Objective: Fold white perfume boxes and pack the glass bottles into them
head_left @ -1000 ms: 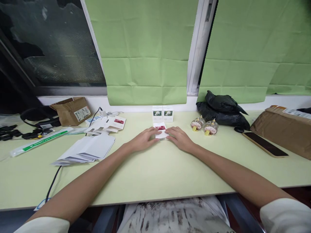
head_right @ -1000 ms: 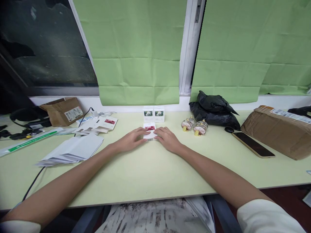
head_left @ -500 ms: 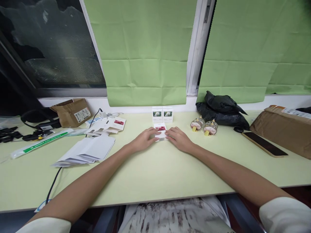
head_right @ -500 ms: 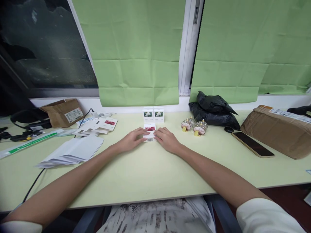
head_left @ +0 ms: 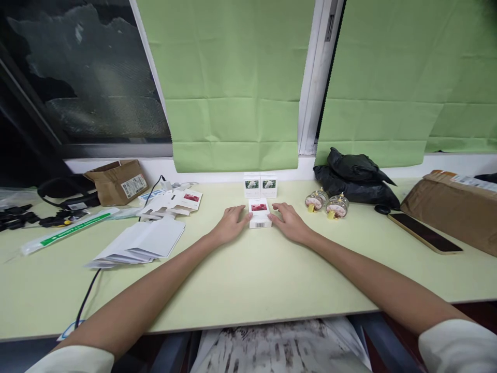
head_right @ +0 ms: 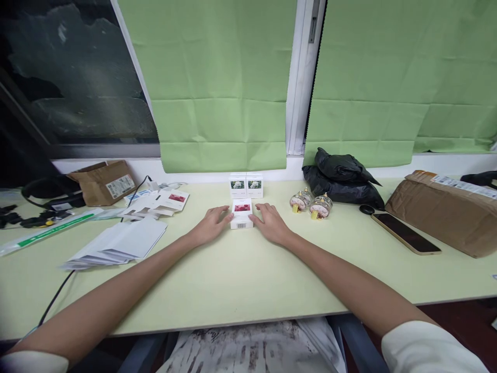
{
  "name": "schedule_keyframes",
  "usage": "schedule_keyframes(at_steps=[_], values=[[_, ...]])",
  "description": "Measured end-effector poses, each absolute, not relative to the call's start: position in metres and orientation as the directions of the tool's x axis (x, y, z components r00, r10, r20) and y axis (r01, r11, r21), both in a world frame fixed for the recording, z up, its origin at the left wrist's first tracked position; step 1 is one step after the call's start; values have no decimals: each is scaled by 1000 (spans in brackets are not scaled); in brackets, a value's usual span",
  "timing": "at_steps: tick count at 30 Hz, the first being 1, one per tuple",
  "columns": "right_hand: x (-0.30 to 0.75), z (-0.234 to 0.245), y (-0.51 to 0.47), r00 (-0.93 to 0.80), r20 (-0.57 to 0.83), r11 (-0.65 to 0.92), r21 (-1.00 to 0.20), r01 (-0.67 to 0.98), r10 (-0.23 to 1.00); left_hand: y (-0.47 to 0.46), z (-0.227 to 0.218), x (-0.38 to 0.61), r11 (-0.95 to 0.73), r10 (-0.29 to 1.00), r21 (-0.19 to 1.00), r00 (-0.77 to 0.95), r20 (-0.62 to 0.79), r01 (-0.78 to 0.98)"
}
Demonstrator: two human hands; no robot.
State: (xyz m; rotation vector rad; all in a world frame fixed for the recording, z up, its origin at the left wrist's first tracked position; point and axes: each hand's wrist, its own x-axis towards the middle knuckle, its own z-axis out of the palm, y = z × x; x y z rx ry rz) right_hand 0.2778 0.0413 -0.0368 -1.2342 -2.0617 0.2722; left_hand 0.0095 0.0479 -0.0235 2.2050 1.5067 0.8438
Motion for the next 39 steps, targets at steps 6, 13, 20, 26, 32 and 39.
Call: schedule_keyframes(at_steps=[6,13,20,26,32,39], values=[[277,-33,41,-380,403,554,-576,601,832,47,-23,11,-474,880,650,348,323,594],[278,-32,39,-256,462,528,-760,379,849,39,-15,18,-609,790,678,394,470,412],[278,-29,40,-291,514,590,-729,348,807,37,-17,22,-601,795,695,380,472,395],[280,-27,41,-264,465,534,-728,429,845,38,-13,18,-608,790,635,447,420,477],[299,-32,61,-116,485,465,-704,537,867,58,-2,-20,-364,888,89,316,335,927],[317,-41,78,-43,491,424,-702,572,870,81,-13,-71,85,935,-131,-34,352,988]])
